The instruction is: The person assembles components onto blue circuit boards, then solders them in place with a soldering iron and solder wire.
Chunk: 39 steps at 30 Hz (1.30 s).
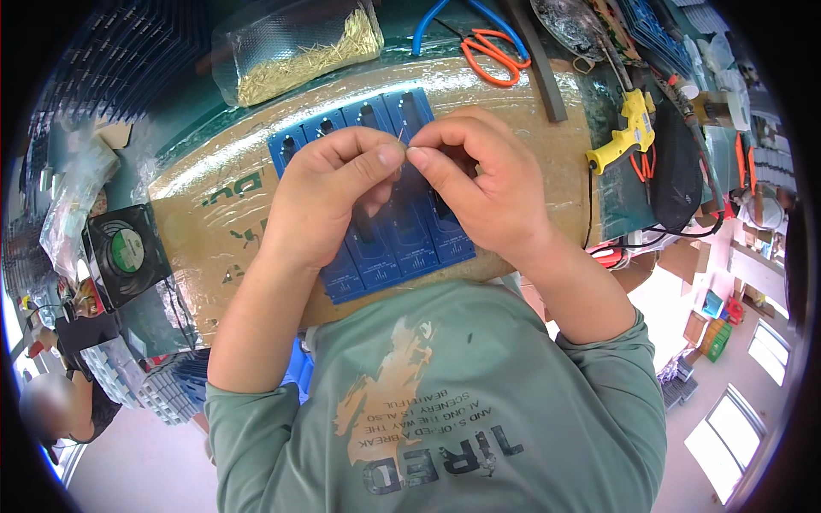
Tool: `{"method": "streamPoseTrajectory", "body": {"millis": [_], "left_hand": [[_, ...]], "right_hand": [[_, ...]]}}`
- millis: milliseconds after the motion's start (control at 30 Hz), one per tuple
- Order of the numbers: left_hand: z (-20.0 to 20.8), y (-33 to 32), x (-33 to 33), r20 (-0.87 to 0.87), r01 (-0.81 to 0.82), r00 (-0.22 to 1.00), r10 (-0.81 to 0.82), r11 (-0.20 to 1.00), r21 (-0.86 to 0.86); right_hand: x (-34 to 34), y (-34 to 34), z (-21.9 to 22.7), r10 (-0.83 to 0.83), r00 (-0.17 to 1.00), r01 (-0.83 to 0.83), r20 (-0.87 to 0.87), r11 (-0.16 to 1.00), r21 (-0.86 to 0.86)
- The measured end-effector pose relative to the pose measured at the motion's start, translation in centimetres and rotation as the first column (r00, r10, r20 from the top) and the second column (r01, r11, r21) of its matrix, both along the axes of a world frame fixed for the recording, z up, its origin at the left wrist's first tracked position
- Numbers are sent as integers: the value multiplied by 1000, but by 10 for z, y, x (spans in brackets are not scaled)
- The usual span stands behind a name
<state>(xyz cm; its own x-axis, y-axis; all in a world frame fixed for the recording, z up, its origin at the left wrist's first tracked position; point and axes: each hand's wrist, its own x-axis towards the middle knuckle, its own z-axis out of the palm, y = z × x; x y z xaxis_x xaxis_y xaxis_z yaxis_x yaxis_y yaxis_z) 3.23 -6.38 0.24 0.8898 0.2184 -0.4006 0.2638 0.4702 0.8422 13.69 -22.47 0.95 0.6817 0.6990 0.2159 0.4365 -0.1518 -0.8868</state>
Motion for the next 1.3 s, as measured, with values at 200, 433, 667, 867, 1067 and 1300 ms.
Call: {"method": "streamPoseTrajectory", "body": {"millis": [200, 433, 667, 867, 1067, 1300], "left_hand": [[-7, 2, -3, 46, -22, 999, 24, 999, -44], [-10, 3, -6, 103, -44, 993, 51, 996, -72], [-10, 4, -5, 91, -7, 996, 7, 1000, -10], [-10, 2, -5, 92, -2, 996, 2, 1000, -4], [-12, 3, -5, 100, 6, 995, -6, 1000, 7], [-10, 3, -5, 106, 1, 994, -1, 1000, 2]], "right_hand": [[4, -18, -9, 8, 947, -26, -320, 998, -53], [5, -29, -8, -13, 710, 3, -704, 1000, -16], [9, -33, -9, 46, 663, -108, -747, 994, -34], [7, -32, -8, -41, 789, -165, -613, 947, -275], [9, -32, -8, 170, 951, -250, -260, 916, -313], [6, -25, -4, 195, 972, -228, -129, 912, -341]]}}
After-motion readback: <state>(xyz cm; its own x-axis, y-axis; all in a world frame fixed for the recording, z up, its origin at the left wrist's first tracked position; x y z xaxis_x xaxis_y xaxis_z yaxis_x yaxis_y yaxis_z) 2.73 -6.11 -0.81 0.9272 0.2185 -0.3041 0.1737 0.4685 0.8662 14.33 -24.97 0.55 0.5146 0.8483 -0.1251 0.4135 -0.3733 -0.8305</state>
